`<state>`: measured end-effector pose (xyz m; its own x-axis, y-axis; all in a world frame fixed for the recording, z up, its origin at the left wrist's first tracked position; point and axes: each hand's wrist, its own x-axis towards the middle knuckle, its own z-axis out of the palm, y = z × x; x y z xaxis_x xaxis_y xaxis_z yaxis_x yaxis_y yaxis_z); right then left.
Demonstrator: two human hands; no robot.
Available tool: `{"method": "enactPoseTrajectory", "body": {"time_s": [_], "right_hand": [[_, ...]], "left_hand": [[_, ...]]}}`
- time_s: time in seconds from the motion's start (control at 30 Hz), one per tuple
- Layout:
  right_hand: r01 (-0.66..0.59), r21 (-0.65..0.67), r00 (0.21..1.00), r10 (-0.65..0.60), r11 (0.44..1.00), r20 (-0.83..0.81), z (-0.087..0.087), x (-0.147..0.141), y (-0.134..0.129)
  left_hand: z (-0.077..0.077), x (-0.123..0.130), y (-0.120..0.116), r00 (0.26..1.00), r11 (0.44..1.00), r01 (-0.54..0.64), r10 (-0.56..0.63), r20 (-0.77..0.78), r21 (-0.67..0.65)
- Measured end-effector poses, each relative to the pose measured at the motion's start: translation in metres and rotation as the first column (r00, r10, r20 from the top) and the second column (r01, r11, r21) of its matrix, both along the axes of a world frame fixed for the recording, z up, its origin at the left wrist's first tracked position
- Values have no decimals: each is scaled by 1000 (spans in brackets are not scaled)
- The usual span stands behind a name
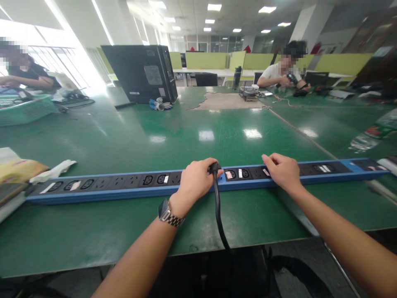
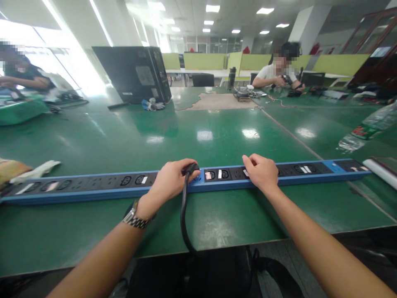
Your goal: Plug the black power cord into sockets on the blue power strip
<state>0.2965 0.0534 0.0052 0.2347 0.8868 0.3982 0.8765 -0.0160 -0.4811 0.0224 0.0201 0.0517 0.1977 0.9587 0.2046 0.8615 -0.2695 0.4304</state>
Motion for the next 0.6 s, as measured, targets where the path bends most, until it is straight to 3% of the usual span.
{"method": "enactPoseTrajectory", "body": {"time_s": [0.2, 0.37, 0.6], "right_hand": [[12, -12, 1000, -12, 1000, -5, 0, 0, 0], [-1, -1, 1000, 1, 1000, 0, 0, 1, 0], [-11, 44, 1000, 11, 999, 8, -2, 1, 0]], "left_hand": [[0, 4, 3, 1000, 1000, 22, -22, -2, -22], [6, 6, -7, 982, 999, 25, -20, -190, 23], [8, 11, -5, 959, 1000, -16, 17, -283, 7]]}}
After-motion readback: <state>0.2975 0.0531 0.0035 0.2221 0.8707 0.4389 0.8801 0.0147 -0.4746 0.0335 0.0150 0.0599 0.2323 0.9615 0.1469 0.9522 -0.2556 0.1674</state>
